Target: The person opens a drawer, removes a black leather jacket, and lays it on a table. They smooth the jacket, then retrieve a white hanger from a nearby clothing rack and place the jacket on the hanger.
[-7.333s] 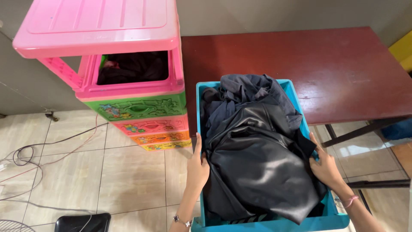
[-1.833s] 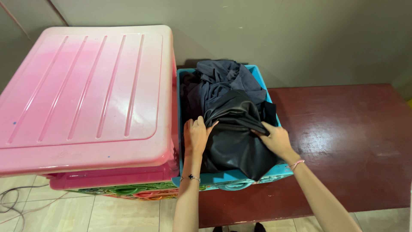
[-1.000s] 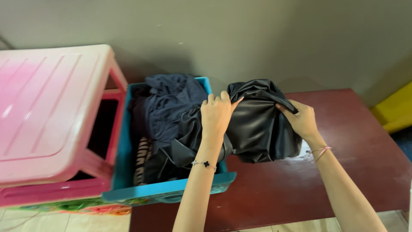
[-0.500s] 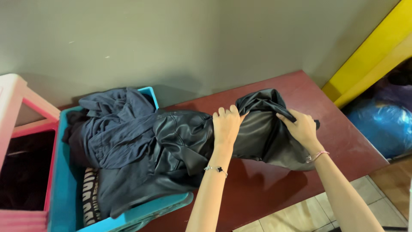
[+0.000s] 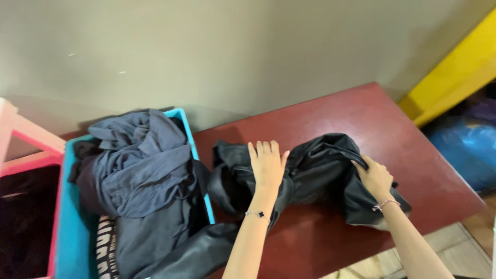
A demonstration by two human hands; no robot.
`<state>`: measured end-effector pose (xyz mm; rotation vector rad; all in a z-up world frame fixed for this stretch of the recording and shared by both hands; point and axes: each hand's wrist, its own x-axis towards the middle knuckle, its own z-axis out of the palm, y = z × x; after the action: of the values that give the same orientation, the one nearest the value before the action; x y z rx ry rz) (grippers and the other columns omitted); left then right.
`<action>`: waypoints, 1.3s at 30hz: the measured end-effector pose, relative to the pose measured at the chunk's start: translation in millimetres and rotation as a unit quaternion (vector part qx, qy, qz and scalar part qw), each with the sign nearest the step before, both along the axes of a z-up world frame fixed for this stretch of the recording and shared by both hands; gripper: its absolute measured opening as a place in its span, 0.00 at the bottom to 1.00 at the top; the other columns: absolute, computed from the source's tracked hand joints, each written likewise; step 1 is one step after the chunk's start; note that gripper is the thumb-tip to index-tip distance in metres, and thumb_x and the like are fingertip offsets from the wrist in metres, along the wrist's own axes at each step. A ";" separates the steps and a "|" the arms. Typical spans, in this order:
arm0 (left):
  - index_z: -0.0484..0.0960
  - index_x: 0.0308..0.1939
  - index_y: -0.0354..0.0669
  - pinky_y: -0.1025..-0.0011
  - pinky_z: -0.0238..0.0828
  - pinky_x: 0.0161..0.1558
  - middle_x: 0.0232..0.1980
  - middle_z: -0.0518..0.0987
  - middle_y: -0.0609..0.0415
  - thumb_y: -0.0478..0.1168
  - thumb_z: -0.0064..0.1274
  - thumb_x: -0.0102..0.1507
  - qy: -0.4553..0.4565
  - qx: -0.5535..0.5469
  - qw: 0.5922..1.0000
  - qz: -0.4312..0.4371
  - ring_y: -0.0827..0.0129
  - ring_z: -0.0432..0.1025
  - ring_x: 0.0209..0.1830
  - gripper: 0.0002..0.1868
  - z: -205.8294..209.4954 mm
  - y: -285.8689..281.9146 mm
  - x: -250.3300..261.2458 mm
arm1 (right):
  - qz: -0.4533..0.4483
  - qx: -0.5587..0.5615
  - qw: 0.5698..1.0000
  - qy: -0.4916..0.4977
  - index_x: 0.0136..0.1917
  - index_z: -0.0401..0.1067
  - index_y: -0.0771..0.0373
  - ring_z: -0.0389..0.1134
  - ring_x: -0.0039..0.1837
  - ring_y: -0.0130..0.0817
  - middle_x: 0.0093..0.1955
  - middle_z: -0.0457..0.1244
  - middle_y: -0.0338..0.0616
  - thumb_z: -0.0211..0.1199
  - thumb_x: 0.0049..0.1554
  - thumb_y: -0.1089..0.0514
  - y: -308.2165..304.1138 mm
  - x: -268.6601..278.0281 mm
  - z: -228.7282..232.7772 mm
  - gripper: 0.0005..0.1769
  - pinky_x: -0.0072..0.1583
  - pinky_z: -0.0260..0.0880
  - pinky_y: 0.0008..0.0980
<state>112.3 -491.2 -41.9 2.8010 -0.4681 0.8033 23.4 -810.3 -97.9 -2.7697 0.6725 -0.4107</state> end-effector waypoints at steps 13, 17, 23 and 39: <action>0.76 0.54 0.40 0.45 0.58 0.65 0.51 0.79 0.43 0.58 0.53 0.62 0.166 -0.015 0.985 0.039 0.46 0.70 0.59 0.28 -92.6 91.5 54.0 | 0.272 -0.055 0.960 -0.035 0.76 0.59 0.54 0.49 0.80 0.51 0.77 0.53 0.50 0.73 0.42 0.50 98.0 86.7 15.5 0.50 0.76 0.47 0.59; 0.76 0.54 0.41 0.46 0.59 0.66 0.51 0.80 0.44 0.56 0.52 0.65 0.213 -0.028 0.975 0.052 0.48 0.71 0.58 0.25 -108.3 85.9 68.4 | 0.511 0.074 0.852 0.082 0.77 0.61 0.49 0.43 0.83 0.52 0.81 0.50 0.46 0.73 0.37 0.55 163.1 82.2 30.3 0.54 0.76 0.40 0.58; 0.78 0.49 0.42 0.47 0.62 0.63 0.48 0.80 0.46 0.56 0.52 0.65 0.244 -0.033 0.968 0.042 0.50 0.73 0.53 0.21 -112.6 77.4 68.1 | 0.539 0.087 0.817 0.185 0.65 0.74 0.47 0.41 0.84 0.49 0.79 0.54 0.43 0.69 0.42 0.62 205.4 84.8 5.5 0.35 0.78 0.32 0.58; 0.77 0.57 0.44 0.50 0.71 0.51 0.51 0.82 0.44 0.66 0.42 0.68 0.256 -0.172 0.951 -0.010 0.48 0.77 0.49 0.31 -30.0 29.0 65.7 | 0.213 0.337 0.914 0.075 0.69 0.71 0.64 0.65 0.41 0.37 0.45 0.69 0.60 0.54 0.63 0.70 44.7 158.4 -71.0 0.22 0.45 0.69 0.38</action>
<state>178.0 -462.1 -71.9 2.5267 -0.2348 0.1125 181.8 -765.6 -168.9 -2.1920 0.1621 0.1186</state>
